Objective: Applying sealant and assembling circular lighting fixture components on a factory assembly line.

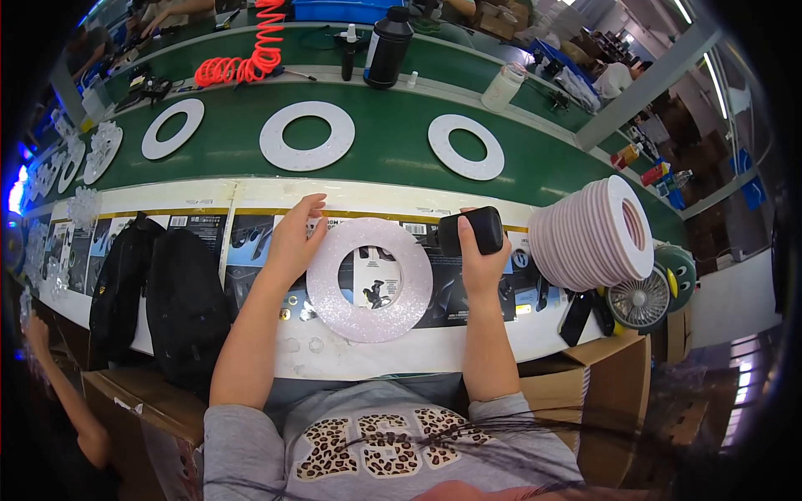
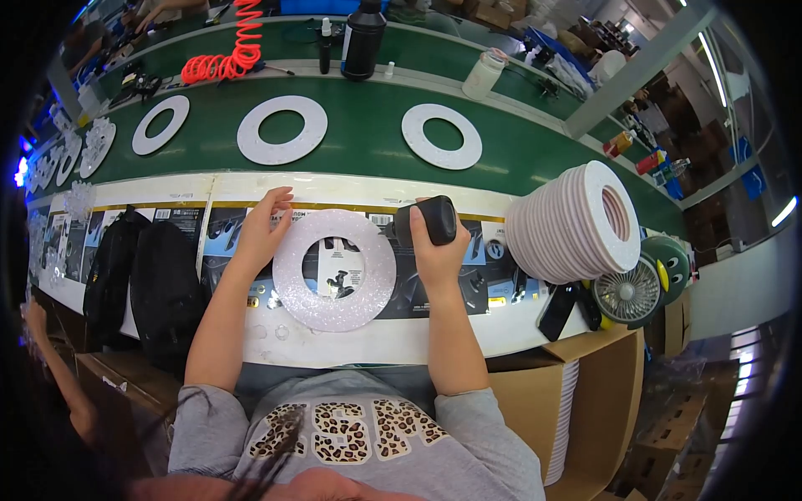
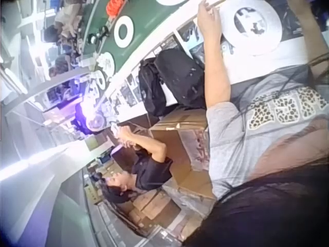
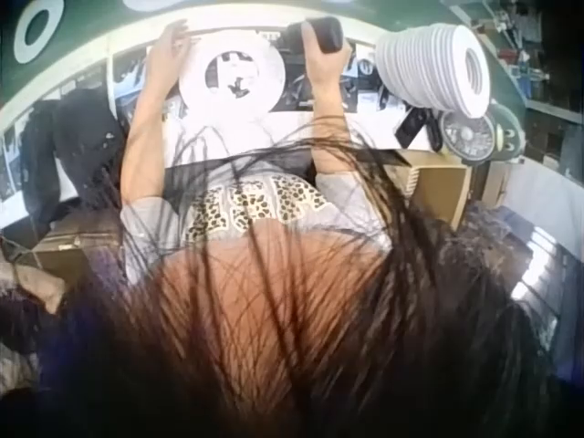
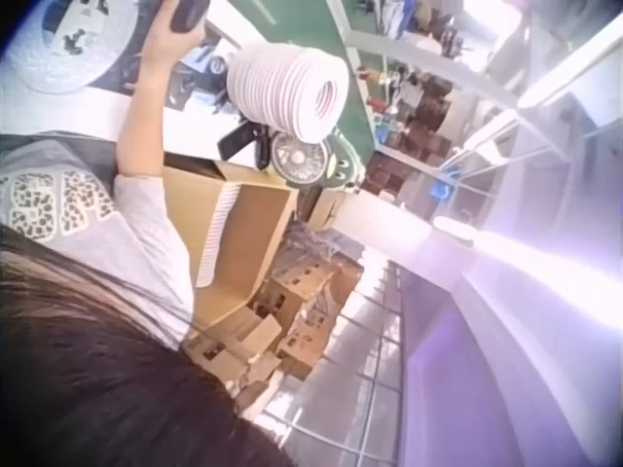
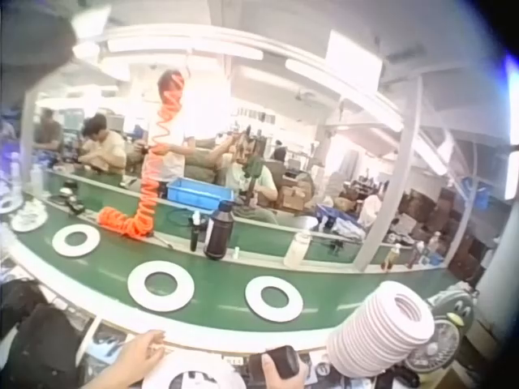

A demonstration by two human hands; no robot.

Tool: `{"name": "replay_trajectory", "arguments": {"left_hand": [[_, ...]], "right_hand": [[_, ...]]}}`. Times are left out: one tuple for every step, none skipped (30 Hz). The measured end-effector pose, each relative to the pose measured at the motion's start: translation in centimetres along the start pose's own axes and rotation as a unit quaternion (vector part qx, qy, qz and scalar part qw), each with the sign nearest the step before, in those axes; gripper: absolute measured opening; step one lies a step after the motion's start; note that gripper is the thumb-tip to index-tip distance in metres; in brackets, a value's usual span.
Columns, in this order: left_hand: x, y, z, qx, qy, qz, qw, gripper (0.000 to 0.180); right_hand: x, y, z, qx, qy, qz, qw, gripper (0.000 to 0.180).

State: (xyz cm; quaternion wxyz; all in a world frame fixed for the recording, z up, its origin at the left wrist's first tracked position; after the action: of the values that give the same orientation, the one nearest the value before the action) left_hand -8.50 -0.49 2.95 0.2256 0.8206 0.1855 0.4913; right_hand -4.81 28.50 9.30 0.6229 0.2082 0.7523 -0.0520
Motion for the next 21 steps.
{"name": "replay_trajectory", "arguments": {"left_hand": [[0.0,0.0,0.0,0.002,-0.003,-0.002,1.0,0.038],[0.0,0.1,0.1,0.004,-0.006,-0.005,1.0,0.038],[0.0,0.1,0.0,0.004,-0.007,-0.004,1.0,0.038],[0.0,0.0,0.0,0.001,-0.002,-0.002,1.0,0.038],[0.0,0.0,0.0,-0.002,0.003,0.001,1.0,0.038],[0.0,0.0,0.0,-0.002,0.003,0.001,1.0,0.038],[0.0,0.0,0.0,0.0,-0.002,0.0,1.0,0.037],[0.0,0.0,0.0,0.003,-0.006,0.0,1.0,0.037],[0.0,0.0,0.0,0.003,-0.006,0.0,1.0,0.037],[0.0,0.0,0.0,0.001,-0.006,0.0,1.0,0.037],[0.0,0.0,0.0,0.0,-0.007,0.0,1.0,0.037],[0.0,0.0,0.0,0.0,-0.007,0.0,1.0,0.037],[0.0,0.0,0.0,0.002,-0.007,-0.002,1.0,0.037],[0.0,0.0,0.0,0.003,-0.008,-0.004,1.0,0.037],[0.0,0.0,0.0,0.003,-0.008,-0.004,1.0,0.037],[0.0,0.0,0.0,0.0,-0.004,-0.002,1.0,0.037],[-0.1,-0.1,-0.1,-0.002,-0.001,0.0,1.0,0.037],[-0.1,-0.1,0.0,-0.002,-0.001,0.001,1.0,0.037],[0.0,0.0,0.0,-0.001,-0.005,-0.001,1.0,0.037],[0.1,0.0,0.0,0.0,-0.008,-0.003,1.0,0.037],[0.1,0.0,0.0,0.0,-0.008,-0.003,1.0,0.037]], "right_hand": [[0.0,-0.1,0.1,-0.007,-0.009,-0.009,1.0,0.019],[0.0,-0.1,0.2,-0.009,-0.009,-0.01,1.0,0.019],[-0.1,-0.3,0.3,-0.017,-0.005,-0.003,1.0,0.019],[-0.1,-0.4,0.3,-0.026,-0.002,0.003,1.0,0.019],[-0.1,-0.4,0.3,-0.026,-0.001,0.004,1.0,0.019],[0.0,-0.6,0.4,-0.037,-0.005,-0.004,0.999,0.019],[0.0,-0.9,0.5,-0.048,-0.009,-0.012,0.999,0.019],[0.0,-0.9,0.5,-0.047,-0.009,-0.012,0.999,0.019],[0.0,-1.1,0.5,-0.053,-0.011,-0.017,0.998,0.019],[0.0,-1.2,0.6,-0.059,-0.012,-0.021,0.998,0.02],[-0.1,-1.2,0.7,-0.059,-0.012,-0.021,0.998,0.02],[-0.3,-1.4,0.7,-0.065,-0.001,-0.01,0.998,0.02],[-0.5,-1.6,0.8,-0.07,0.01,0.001,0.997,0.02],[-0.6,-1.6,0.8,-0.07,0.01,0.001,0.997,0.02],[-0.4,-1.6,0.9,-0.073,0.005,-0.008,0.997,0.021],[-0.3,-1.7,0.8,-0.076,-0.001,-0.016,0.997,0.021],[-0.3,-1.7,0.8,-0.076,-0.001,-0.016,0.997,0.021],[-0.2,-1.7,0.8,-0.079,-0.008,-0.017,0.997,0.021],[-0.2,-1.7,0.8,-0.083,-0.016,-0.019,0.996,0.021],[-0.2,-1.7,0.8,-0.083,-0.016,-0.019,0.996,0.021],[-0.1,-1.8,0.8,-0.087,-0.014,-0.011,0.996,0.021]]}}
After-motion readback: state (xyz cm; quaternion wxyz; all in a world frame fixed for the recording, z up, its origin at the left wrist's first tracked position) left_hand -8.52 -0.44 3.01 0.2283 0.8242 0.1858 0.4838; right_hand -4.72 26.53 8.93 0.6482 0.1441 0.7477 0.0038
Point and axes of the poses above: each hand's wrist, its own z-axis away from the middle knuckle, its own y-axis out of the back of the hand, x = y × z, the point moved 8 cm from there along -z, towards the middle knuckle, and after that the axes turned 12 degrees about -y, right-handed, at the moved point
